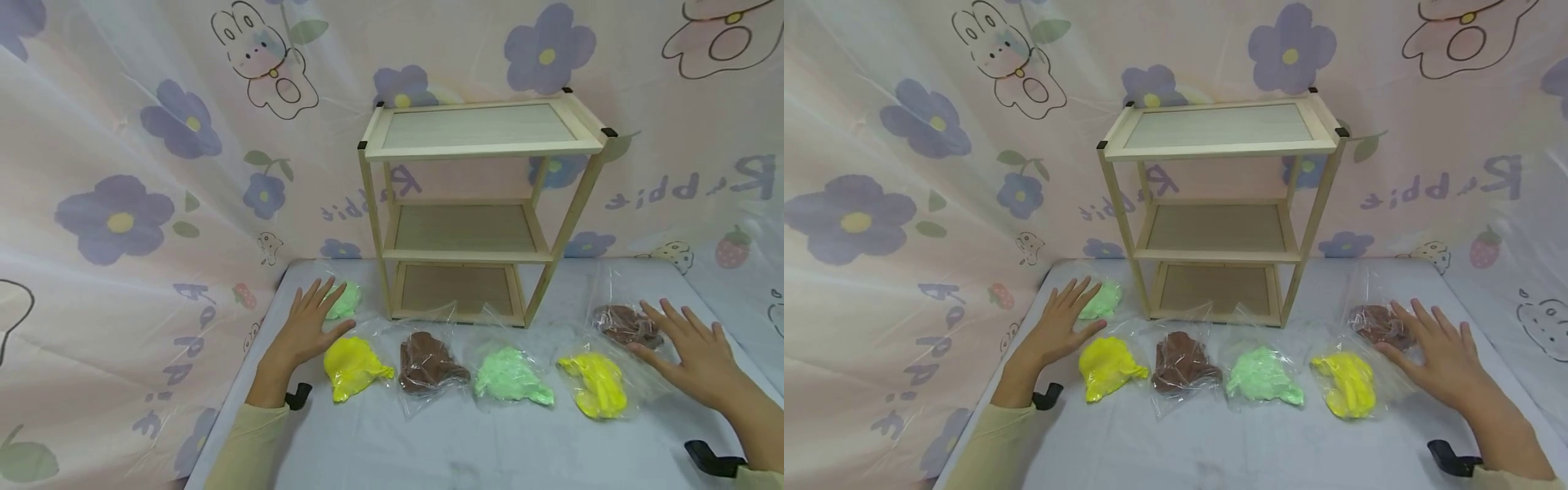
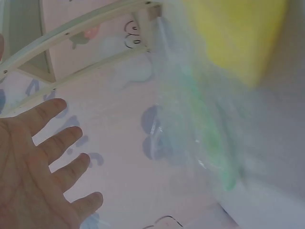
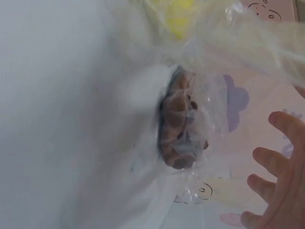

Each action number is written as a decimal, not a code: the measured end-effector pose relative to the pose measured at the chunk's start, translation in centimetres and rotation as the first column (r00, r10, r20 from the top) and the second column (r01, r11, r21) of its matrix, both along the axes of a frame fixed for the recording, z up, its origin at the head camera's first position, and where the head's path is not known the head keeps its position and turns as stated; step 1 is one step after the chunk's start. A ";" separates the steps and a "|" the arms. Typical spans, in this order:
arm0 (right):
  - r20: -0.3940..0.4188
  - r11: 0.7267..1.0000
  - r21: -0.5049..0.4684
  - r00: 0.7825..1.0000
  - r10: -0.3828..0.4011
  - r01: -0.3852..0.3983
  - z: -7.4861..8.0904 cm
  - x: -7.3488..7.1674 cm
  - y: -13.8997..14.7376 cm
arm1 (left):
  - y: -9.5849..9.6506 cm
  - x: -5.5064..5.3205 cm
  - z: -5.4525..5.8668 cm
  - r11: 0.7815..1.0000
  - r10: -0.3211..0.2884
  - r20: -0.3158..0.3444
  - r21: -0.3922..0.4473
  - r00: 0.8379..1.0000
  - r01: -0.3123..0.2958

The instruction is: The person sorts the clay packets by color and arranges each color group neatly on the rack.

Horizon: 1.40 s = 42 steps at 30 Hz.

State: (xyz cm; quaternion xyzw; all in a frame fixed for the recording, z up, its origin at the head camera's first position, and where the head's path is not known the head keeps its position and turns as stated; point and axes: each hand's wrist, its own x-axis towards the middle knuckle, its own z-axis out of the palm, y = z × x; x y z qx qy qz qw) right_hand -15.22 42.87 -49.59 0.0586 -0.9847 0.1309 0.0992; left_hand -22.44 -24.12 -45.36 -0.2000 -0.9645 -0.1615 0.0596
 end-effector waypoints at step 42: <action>0.149 0.970 -0.238 0.985 0.087 -0.049 -3.2 -2.8 5.7 | 5.3 -4.6 5.7 0.884 -0.195 -0.071 0.420 0.978 0.207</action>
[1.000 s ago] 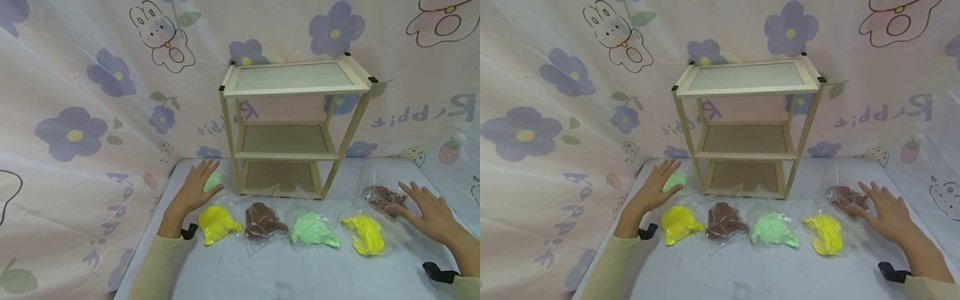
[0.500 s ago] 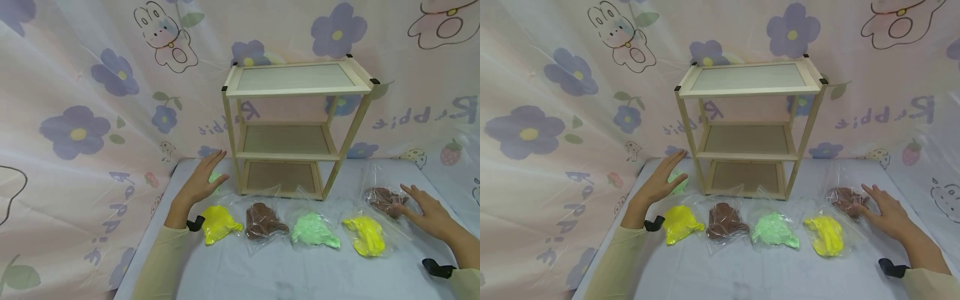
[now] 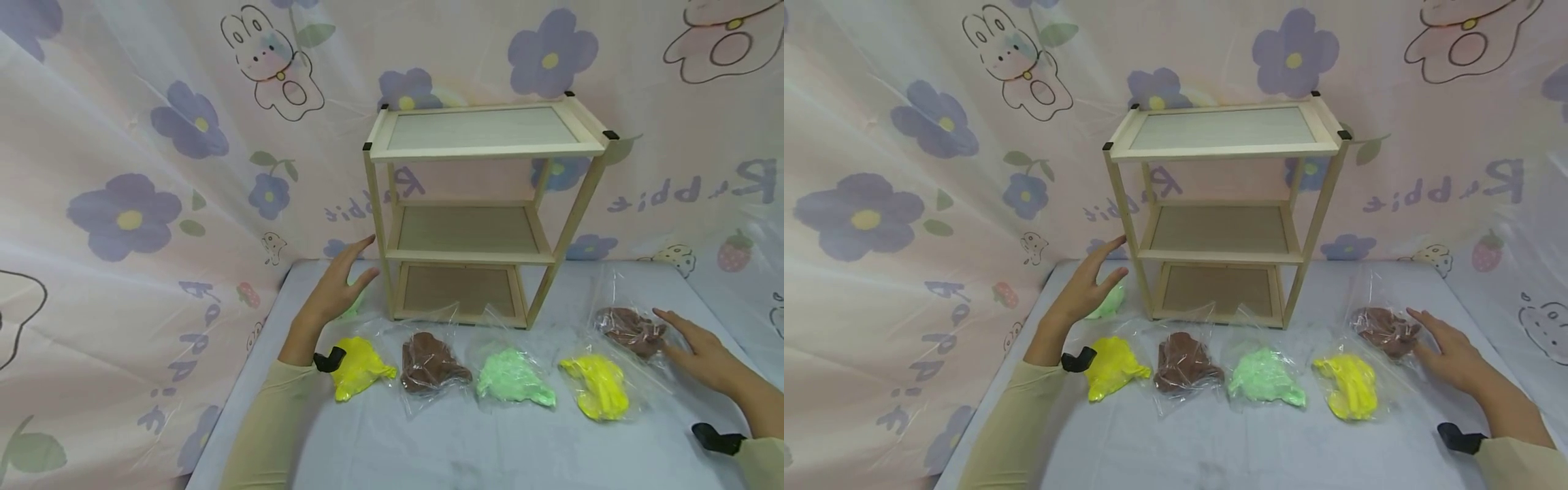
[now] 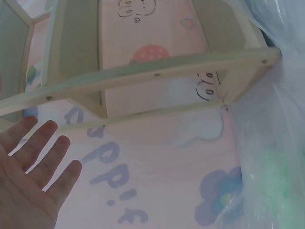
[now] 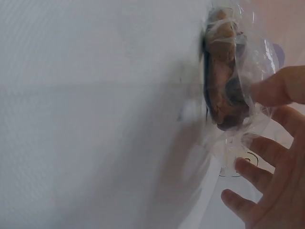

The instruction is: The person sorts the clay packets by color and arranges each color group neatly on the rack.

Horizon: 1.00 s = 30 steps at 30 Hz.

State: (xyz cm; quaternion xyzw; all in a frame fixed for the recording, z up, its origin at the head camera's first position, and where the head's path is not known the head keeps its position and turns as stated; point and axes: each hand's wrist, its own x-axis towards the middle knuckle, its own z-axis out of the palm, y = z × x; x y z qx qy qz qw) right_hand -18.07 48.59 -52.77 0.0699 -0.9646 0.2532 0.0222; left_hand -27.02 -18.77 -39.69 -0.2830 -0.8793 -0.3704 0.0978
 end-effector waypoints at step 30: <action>0.112 0.984 0.124 0.984 -0.142 0.128 1.6 -0.9 -1.4 | 3.6 -1.5 1.0 0.955 0.133 -0.067 0.274 0.989 -0.110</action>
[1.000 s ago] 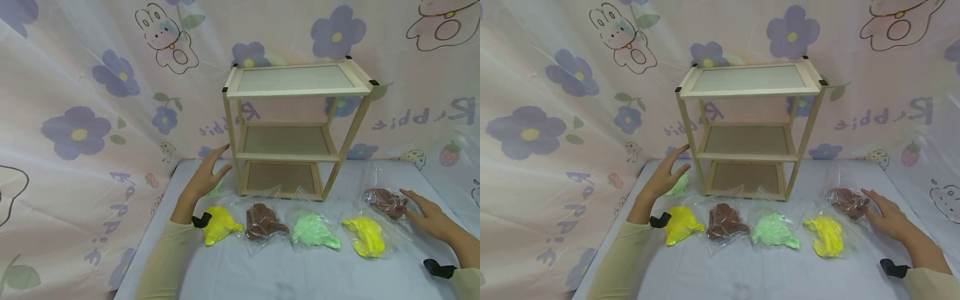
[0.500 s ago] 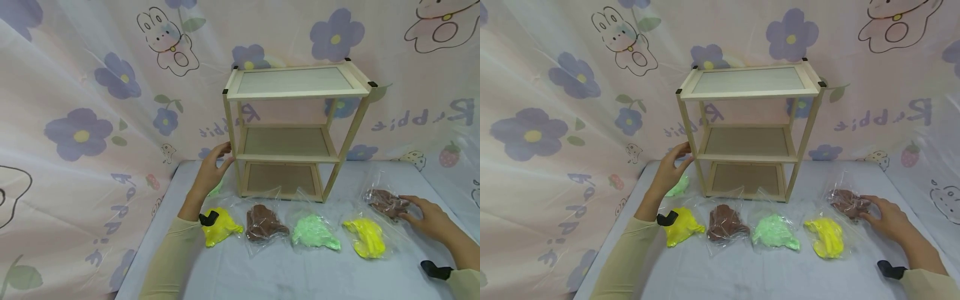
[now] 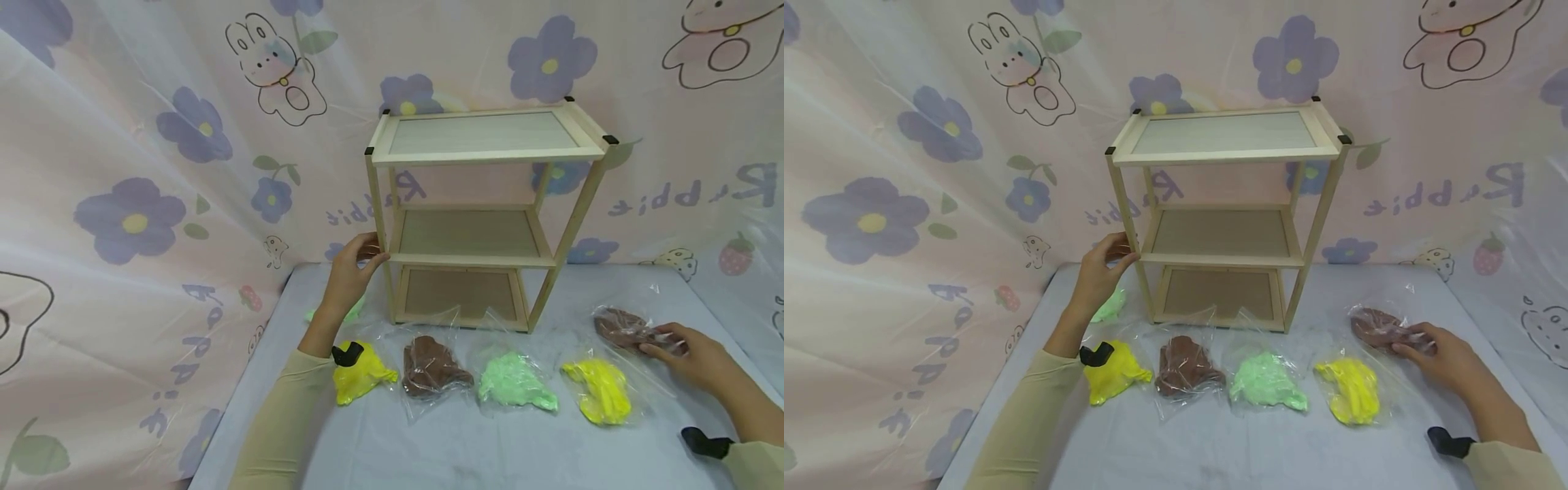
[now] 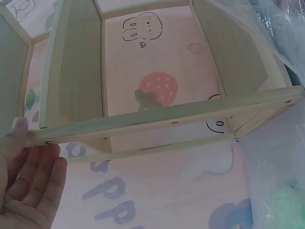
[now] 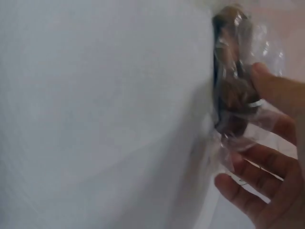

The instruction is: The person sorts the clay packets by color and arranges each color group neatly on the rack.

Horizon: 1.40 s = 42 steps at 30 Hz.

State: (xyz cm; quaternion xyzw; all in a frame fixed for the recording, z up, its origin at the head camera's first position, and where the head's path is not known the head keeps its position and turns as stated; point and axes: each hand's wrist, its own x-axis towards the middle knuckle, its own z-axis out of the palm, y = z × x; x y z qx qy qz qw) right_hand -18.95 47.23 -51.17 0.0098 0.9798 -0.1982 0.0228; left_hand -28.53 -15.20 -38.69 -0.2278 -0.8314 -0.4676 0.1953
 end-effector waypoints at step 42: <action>-0.365 0.996 -0.092 0.930 -0.040 0.007 0.3 -0.1 -3.4 | 0.6 0.1 -0.1 0.996 -0.005 0.114 0.092 0.993 -0.006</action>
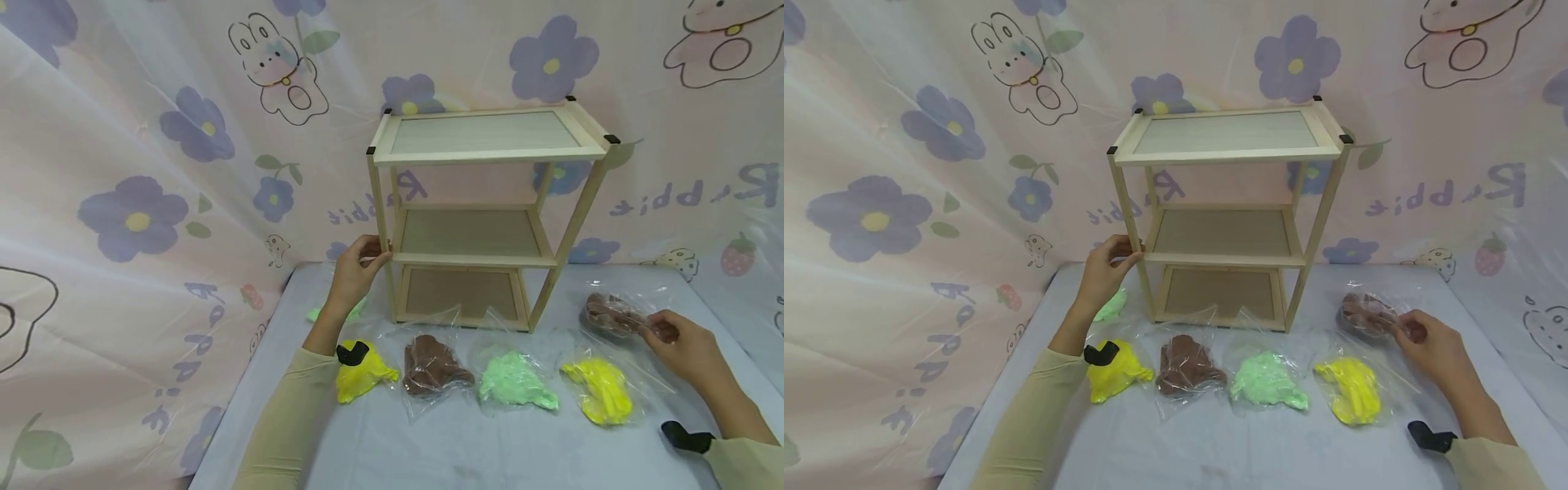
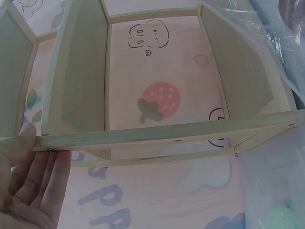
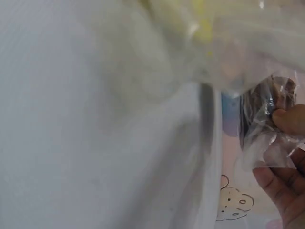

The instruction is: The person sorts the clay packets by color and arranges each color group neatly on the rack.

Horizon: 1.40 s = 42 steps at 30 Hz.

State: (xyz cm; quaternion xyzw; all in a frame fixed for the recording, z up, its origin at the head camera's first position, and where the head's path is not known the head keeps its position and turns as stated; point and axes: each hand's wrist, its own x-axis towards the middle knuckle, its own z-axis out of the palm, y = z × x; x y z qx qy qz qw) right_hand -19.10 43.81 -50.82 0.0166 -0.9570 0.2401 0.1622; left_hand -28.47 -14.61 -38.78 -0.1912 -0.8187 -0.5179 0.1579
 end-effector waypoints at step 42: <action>-0.598 0.971 -0.231 0.796 -0.090 -0.063 10.7 1.4 -7.3 | 0.0 -0.1 -0.2 1.000 -0.001 0.012 -0.009 1.000 0.001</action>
